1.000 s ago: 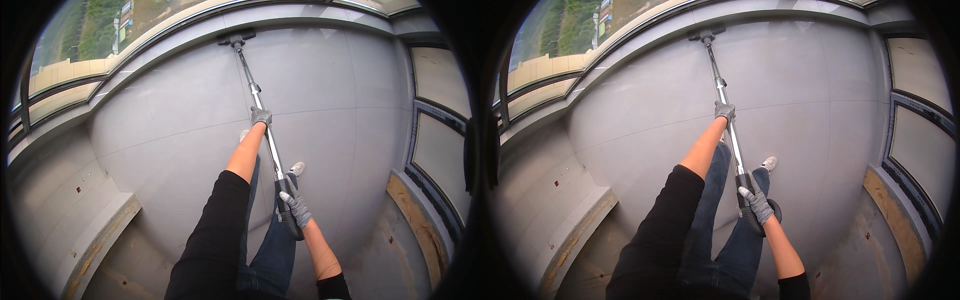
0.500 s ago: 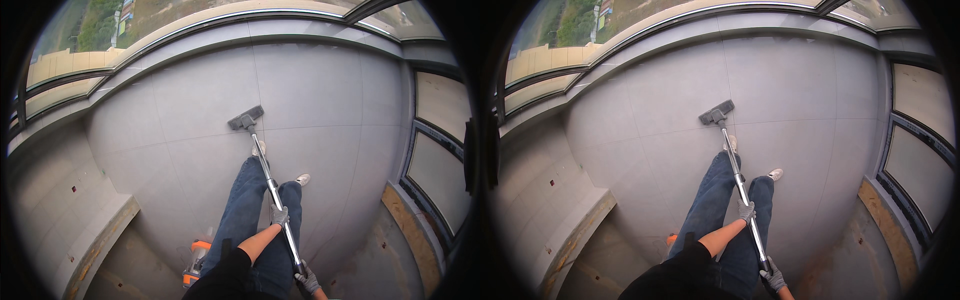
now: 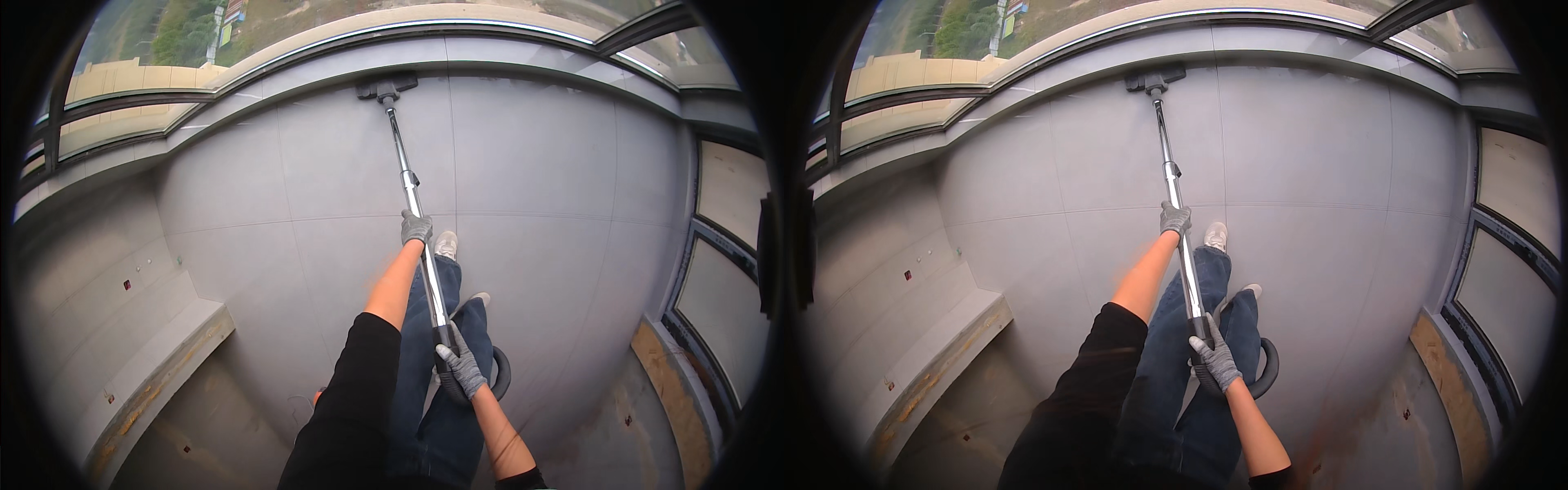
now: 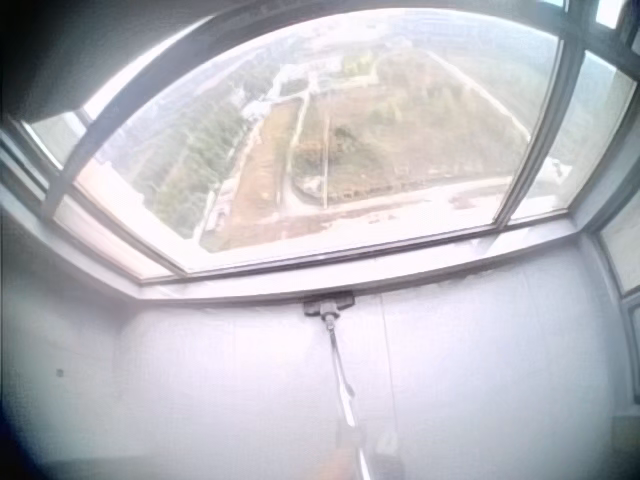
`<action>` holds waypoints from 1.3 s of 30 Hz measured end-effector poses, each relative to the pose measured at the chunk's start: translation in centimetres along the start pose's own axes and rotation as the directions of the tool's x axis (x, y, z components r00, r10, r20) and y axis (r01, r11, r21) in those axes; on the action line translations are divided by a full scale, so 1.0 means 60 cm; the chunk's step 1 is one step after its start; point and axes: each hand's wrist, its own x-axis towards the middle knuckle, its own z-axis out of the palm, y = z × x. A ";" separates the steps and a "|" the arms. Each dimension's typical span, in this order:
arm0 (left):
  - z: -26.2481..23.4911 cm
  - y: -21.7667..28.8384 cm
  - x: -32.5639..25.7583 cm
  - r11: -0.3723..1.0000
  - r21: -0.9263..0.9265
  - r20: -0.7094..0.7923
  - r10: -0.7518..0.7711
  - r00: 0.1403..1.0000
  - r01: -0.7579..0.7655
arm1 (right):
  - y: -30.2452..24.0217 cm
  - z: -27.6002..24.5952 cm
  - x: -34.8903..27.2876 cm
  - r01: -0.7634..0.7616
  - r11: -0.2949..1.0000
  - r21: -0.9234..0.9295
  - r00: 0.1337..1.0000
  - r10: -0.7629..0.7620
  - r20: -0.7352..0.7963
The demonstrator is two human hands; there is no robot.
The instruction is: The person vacuums a tiled floor in a high-rise room using a canister vacuum with a long wand and floor head. They move the vacuum head back and forth across the floor, then switch to a narrow crevice tool to clean along window frames and wall edges.
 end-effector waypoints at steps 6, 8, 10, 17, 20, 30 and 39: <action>0.061 -0.135 -0.121 0.979 -0.168 0.061 -0.111 0.992 0.120 | 0.131 -0.080 -0.112 0.008 0.967 -0.255 0.998 -0.024 -0.059; 0.095 -0.221 -0.225 0.930 -0.311 0.135 -0.161 0.978 0.196 | 0.187 -0.124 -0.186 -0.127 0.938 -0.321 0.987 0.088 -0.133; 0.125 -0.293 -0.327 0.878 -0.367 0.231 -0.232 0.945 0.306 | 0.241 -0.168 -0.257 -0.277 0.914 -0.298 0.949 0.211 -0.234; 0.118 -0.358 -0.443 0.663 -0.596 0.408 -0.236 0.882 0.454 | 0.263 -0.148 -0.259 -0.024 0.820 -0.572 0.981 -0.092 -0.173; 0.029 -0.258 -0.291 0.774 -0.574 0.230 -0.159 0.960 0.266 | 0.166 -0.042 -0.144 -0.139 0.920 -0.366 0.983 0.082 -0.166; -0.279 -0.186 0.016 0.929 -0.367 0.215 0.036 0.976 0.047 | 0.202 0.279 0.088 0.350 0.795 -0.496 0.926 -0.373 0.056; -0.395 -0.489 -0.180 0.766 -0.494 0.355 -0.254 0.900 0.412 | 0.386 0.379 -0.125 -0.053 0.887 -0.458 0.998 0.067 0.014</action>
